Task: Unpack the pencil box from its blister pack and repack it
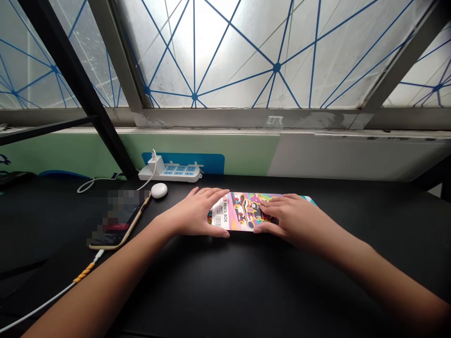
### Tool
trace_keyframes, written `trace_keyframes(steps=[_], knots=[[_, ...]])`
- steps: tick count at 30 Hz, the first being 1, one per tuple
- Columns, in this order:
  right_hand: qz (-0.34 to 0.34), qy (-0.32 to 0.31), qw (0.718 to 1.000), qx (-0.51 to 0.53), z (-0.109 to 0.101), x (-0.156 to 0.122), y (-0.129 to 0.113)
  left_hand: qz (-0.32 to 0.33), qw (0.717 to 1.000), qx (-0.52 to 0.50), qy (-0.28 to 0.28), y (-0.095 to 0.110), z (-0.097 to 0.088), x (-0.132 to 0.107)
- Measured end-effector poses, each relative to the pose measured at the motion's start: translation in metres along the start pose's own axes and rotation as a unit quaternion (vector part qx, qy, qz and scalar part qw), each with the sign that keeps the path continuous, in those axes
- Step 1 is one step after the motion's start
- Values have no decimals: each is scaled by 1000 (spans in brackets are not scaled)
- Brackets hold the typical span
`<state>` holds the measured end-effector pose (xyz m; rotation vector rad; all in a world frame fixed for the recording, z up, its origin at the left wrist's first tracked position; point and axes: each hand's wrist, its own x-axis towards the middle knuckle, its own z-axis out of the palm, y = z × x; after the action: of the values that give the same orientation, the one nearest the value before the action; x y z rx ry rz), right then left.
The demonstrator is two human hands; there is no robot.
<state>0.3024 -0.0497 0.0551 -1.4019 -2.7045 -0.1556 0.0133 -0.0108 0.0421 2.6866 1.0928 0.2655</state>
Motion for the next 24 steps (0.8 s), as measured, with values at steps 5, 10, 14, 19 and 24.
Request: trace_keyframes(steps=[5,10,14,19,24], knots=[[-82,85,993,3,35,10,-31,6,1000,5,6,1,2,1],[-112,40,992,46,43,11,-34,13,1000,7,8,2,3,3],[-78,-28,992,90,25,7,-23,16,1000,17,1,1,5,4],[-70,-93,985,126,7,0,-7,7,999,33,-20,0,6,5],[-56,-88,986,132,5,-4,5,-4,998,37,-52,-1,5,4]])
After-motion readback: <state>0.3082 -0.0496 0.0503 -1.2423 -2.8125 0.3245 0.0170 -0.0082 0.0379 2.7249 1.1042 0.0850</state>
